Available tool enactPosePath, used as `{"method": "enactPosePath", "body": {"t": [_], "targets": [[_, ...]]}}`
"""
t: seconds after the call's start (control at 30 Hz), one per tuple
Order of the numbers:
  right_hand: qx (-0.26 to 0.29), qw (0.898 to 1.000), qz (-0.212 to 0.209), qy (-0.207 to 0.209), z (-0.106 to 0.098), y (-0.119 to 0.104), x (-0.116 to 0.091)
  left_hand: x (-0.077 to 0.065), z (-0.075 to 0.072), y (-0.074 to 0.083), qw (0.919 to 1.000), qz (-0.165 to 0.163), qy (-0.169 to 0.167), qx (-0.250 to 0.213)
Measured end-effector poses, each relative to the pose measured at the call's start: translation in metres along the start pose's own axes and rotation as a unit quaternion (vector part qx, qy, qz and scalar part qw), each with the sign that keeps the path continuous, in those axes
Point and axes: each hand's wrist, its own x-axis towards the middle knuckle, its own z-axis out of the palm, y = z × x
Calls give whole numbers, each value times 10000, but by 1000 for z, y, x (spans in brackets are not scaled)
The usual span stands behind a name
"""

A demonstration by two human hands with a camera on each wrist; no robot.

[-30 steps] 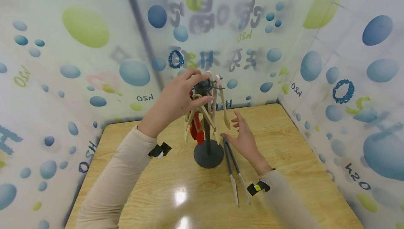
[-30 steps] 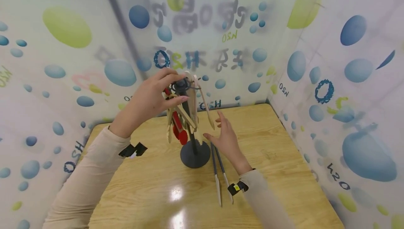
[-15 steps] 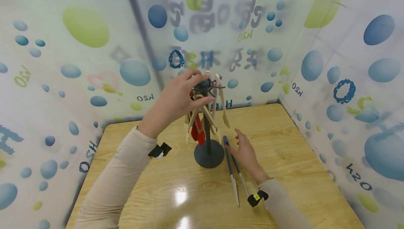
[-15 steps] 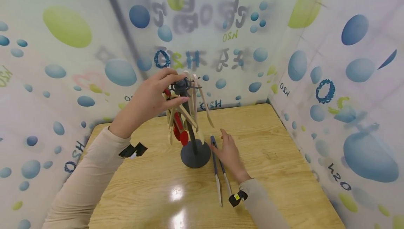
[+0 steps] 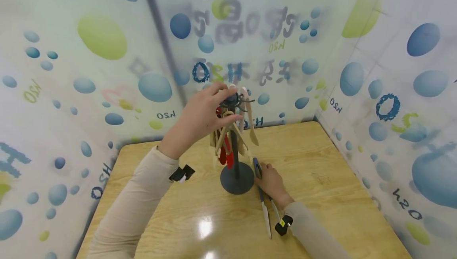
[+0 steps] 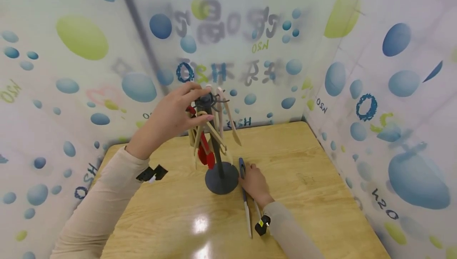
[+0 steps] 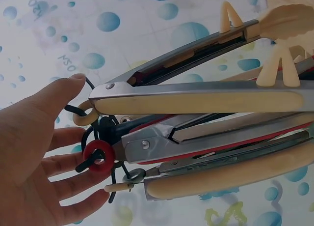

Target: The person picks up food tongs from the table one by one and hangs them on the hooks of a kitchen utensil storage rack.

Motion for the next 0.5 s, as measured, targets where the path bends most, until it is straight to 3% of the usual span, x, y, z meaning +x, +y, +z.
{"method": "enactPosePath", "body": {"t": [0.3,0.5], "targets": [[-88,9999,24,-95,2,-5,7,-1,-1,2,9999,-65,-73,69],[137,9997,127,136,-4,-4,6,-1,-1,2,9999,-81,-71,92]]}}
